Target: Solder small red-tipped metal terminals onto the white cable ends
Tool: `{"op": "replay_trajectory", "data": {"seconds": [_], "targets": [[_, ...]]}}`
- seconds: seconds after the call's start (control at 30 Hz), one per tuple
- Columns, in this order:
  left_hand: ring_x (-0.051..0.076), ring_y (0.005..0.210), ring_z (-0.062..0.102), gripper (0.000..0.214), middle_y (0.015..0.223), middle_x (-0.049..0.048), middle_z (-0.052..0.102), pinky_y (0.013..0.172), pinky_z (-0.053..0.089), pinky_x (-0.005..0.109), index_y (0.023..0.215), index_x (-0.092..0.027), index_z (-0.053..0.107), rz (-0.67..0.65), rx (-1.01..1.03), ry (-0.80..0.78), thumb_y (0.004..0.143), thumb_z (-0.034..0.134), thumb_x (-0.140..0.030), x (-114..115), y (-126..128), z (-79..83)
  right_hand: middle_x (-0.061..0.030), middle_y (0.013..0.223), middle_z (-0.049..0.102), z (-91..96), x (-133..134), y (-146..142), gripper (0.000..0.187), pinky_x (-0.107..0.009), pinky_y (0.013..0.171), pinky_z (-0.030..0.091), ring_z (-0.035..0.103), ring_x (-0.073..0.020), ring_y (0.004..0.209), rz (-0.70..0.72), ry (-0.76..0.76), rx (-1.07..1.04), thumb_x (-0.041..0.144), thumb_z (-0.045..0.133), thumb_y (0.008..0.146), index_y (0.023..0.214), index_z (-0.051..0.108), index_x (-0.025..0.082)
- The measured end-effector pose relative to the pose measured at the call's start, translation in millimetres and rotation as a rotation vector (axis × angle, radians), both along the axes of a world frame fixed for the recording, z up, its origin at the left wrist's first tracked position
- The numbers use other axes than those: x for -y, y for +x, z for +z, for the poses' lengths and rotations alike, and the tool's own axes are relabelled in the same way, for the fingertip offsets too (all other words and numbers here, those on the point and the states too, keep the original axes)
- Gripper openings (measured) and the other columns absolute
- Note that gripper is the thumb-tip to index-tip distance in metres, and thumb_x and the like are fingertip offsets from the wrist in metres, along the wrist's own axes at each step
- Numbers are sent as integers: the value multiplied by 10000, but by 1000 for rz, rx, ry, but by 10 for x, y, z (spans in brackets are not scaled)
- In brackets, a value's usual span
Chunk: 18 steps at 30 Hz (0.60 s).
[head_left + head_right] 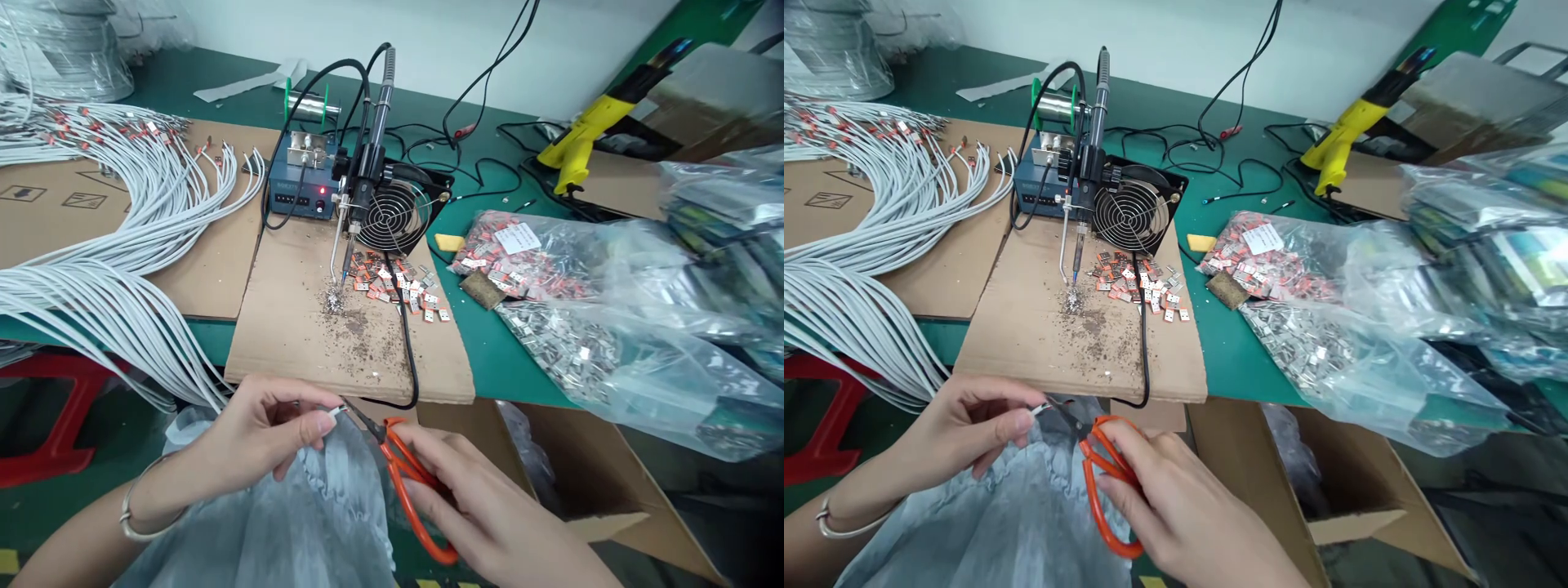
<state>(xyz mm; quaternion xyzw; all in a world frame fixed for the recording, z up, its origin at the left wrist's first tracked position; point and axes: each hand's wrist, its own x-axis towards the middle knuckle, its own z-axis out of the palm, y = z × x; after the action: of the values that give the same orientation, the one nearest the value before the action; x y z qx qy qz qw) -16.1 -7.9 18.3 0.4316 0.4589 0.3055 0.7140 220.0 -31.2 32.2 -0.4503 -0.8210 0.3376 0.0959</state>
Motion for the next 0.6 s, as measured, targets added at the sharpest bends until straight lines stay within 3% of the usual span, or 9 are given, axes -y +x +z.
{"op": "replay_trajectory", "data": {"seconds": [0.1,0.2,0.27,0.33,0.4,0.47,0.6], "targets": [[33,313,414,222,544,-9,609,307,308,138,885,-148,721,-6,-1,-18,726,685,-300,-27,10,4,-40,739,651,-73,-13,42,221,-246,531,493,591,-164,582,-126,-10,-101,252,457,880,1077,555,228],[40,309,449,243,545,-4,625,305,324,133,879,-144,713,4,20,-71,714,698,-322,-54,11,-4,1,634,585,-134,-158,222,223,-223,444,426,515,-129,460,-382,57,-193,277,398,913,1095,506,208],[47,315,479,244,543,-7,628,311,349,130,862,-140,704,18,39,-91,712,701,-333,-75,4,-14,-4,614,582,-150,-325,415,229,-244,448,407,519,-148,467,-533,218,-61,304,404,898,1065,518,195],[50,322,495,234,549,-10,630,317,373,131,835,-134,693,25,49,-92,718,698,-337,-103,-6,-24,-62,667,643,-150,-499,619,254,-299,489,402,564,-200,503,-629,396,270,300,443,858,1032,569,166],[52,325,500,229,569,-11,637,326,399,140,816,-134,679,29,44,-81,717,701,-339,-139,-18,-36,-130,750,687,-149,-633,783,284,-338,501,386,607,-262,545,-652,477,573,279,459,839,1032,613,139],[53,331,502,223,575,-19,641,342,424,150,813,-142,669,48,27,-60,719,701,-342,-184,-31,-52,-170,823,702,-151,-712,875,301,-357,505,387,635,-308,591,-634,497,725,276,451,852,1041,635,131],[63,364,520,203,422,-53,572,397,441,135,833,-155,667,1,-20,-20,757,673,-342,-305,-69,-82,-179,898,696,-151,-792,825,285,-395,586,440,655,-341,716,-619,576,625,286,452,870,996,649,123]]}}
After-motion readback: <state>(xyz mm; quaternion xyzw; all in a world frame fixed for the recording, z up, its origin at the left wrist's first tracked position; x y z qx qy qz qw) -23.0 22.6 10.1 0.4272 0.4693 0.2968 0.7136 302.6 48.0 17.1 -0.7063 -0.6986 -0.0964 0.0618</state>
